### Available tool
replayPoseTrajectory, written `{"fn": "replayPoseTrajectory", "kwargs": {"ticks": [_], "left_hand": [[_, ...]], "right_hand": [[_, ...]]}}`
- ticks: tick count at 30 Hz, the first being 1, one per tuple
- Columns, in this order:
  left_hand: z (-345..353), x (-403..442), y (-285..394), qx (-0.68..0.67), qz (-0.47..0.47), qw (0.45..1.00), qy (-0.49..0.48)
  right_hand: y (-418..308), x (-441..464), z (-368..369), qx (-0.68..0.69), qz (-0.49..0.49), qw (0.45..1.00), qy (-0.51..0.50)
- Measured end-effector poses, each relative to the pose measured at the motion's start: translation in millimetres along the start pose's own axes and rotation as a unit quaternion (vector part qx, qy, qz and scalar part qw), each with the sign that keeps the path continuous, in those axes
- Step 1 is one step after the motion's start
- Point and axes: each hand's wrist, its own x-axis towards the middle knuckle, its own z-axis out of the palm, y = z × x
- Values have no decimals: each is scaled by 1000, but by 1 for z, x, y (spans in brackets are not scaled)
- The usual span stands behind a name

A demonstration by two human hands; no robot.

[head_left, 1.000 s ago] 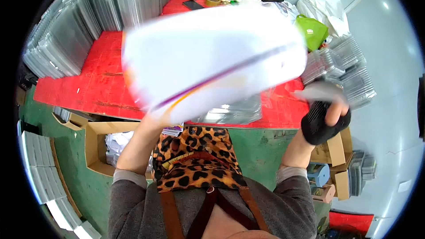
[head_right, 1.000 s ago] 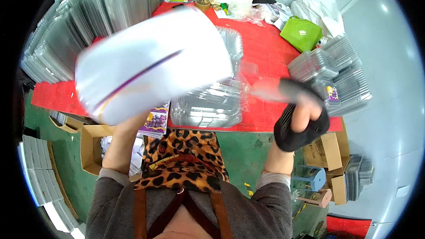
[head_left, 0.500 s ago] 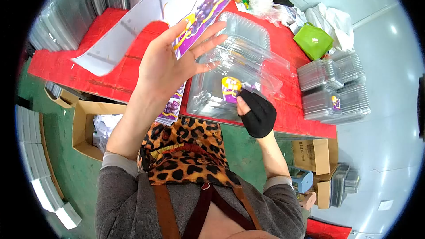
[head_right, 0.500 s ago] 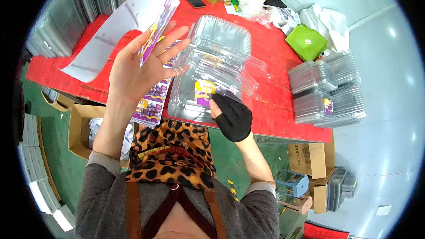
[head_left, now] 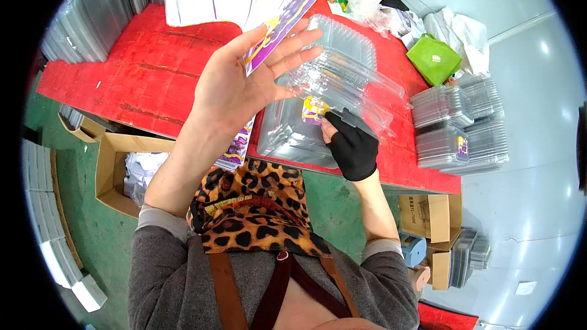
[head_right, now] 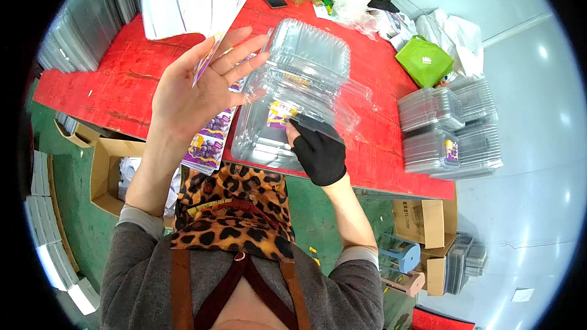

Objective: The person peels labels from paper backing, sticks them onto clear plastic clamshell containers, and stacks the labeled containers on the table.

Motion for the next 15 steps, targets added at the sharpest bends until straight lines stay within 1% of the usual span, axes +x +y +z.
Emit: {"fn": "replayPoseTrajectory", "kwargs": {"ticks": [7,10,11,14,15], "left_hand": [[-2,0,0,-1,-5,1000,9],[3,-2,-1,-2,-3,1000,31],[5,-2,-1,-2,-4,999,43],[2,-3,-2,-8,0,999,51],[2,-4,-3,-11,2,998,59]], "right_hand": [[3,6,-10,119,76,981,-136],[-14,7,-22,151,107,976,-119],[-15,4,-24,158,126,970,-134],[-10,-26,-25,120,271,947,-123],[-5,-37,-23,57,307,945,-97]]}}
